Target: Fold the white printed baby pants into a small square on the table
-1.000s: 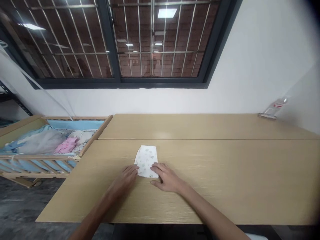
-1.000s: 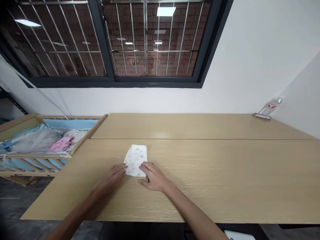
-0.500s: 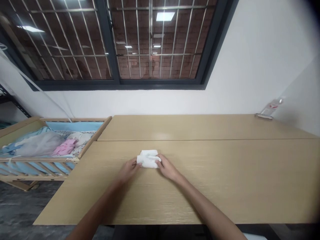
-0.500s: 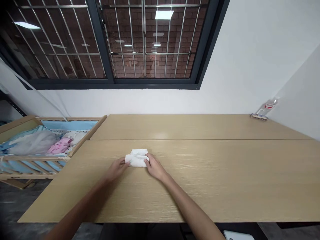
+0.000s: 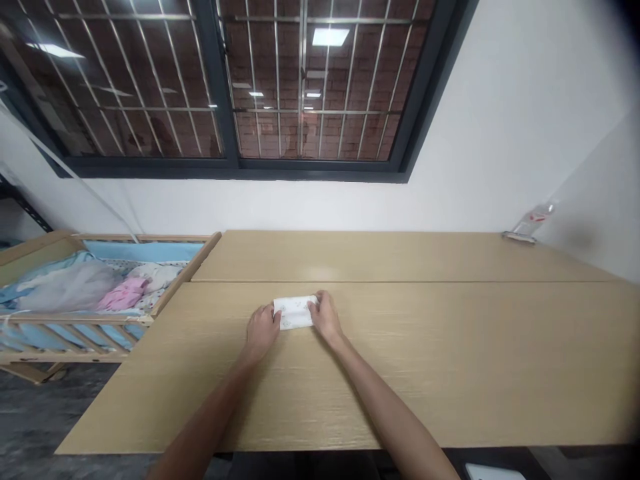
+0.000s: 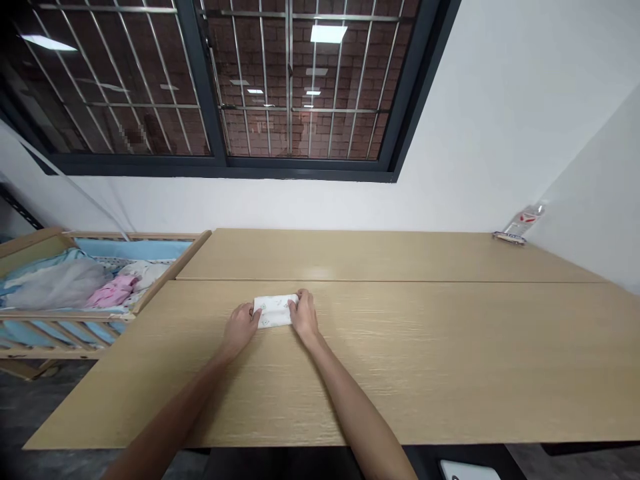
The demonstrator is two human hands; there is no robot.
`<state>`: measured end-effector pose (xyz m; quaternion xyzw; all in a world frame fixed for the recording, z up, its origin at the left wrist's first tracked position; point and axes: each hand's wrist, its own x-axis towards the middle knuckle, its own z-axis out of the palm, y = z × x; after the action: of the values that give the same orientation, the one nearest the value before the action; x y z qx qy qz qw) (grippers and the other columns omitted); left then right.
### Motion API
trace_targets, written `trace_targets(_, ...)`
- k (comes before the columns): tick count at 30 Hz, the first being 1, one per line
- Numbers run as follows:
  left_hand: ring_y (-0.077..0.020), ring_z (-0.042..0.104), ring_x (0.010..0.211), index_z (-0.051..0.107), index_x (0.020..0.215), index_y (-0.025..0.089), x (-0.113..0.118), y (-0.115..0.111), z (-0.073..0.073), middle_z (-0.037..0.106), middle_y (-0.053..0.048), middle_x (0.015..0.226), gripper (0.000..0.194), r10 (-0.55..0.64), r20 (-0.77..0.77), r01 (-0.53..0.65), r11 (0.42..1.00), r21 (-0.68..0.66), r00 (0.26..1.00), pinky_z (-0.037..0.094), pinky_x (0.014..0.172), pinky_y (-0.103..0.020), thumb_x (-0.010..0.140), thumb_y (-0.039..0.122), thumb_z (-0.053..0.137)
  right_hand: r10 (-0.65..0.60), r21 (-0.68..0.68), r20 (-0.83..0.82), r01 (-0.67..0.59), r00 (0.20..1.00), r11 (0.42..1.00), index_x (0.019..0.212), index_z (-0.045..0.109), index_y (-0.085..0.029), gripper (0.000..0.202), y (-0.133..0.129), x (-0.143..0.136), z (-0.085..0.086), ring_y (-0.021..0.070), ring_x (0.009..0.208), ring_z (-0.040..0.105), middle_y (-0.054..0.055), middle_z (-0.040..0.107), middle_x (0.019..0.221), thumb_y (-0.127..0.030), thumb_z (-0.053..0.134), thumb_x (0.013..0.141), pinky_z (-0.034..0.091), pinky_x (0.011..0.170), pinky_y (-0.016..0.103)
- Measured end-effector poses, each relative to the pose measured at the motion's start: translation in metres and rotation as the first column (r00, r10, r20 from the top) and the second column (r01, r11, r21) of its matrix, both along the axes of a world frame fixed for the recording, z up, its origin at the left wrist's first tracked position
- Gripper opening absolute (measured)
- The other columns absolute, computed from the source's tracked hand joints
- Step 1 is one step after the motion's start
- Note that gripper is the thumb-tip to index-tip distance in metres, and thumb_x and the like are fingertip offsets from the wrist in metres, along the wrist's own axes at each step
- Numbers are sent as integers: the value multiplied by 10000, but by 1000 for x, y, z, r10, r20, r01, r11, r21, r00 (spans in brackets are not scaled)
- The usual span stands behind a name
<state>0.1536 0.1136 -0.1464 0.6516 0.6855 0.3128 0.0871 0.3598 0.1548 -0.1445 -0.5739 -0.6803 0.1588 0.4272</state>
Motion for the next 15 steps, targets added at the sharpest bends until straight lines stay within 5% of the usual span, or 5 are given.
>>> trace_targets(2, -320, 505, 1313, 570, 1281, 122, 4, -2, 4, 583, -203, 1343, 385, 27, -13, -26, 997, 69, 1000, 406, 1083, -472, 994, 344, 443, -10, 116, 141, -6, 990, 993, 1385, 496, -141, 435, -9, -4, 6, 320, 1251, 557, 211, 561, 1353, -307, 416, 992, 459, 1055, 490)
trace_targets(4, -323, 362, 1454, 401, 1458, 73, 12, -4, 8, 401, -243, 1536, 530, -10, -27, 15, 984, 176, 1000, 361, 1146, -486, 1011, 356, 394, 83, 172, 310, -141, 947, 975, 1471, 444, -124, 491, -19, -10, 13, 327, 1405, 429, 218, 473, 1490, -305, 357, 1023, 360, 1156, 511)
trace_targets(8, -271, 239, 1537, 208, 1573, 67, 34, -6, 10, 289, -205, 1640, 662, -290, -165, 322, 918, 232, 943, 293, 1220, -451, 1032, 432, 323, 333, 63, 519, -424, 787, 904, 1588, 295, -135, 616, -25, -20, 12, 290, 1536, 224, 158, 315, 1640, -285, 412, 1001, 238, 1237, 499)
trace_targets(10, -274, 215, 1548, 189, 1587, 69, 42, -7, 5, 288, -194, 1647, 678, -331, -225, 368, 918, 150, 916, 250, 1236, -486, 1041, 462, 273, 368, 5, 546, -442, 753, 897, 1597, 279, -125, 668, -22, -21, 5, 292, 1545, 201, 158, 297, 1650, -297, 461, 978, 210, 1248, 503)
trace_targets(15, -304, 222, 1545, 227, 1576, 34, 44, -11, -14, 301, -220, 1634, 736, -231, -296, 250, 968, 26, 927, 271, 1212, -514, 1037, 535, 220, 324, -39, 520, -357, 790, 933, 1588, 308, -107, 586, -16, -12, -3, 255, 1556, 193, 157, 318, 1642, -361, 294, 1060, 170, 1264, 485)
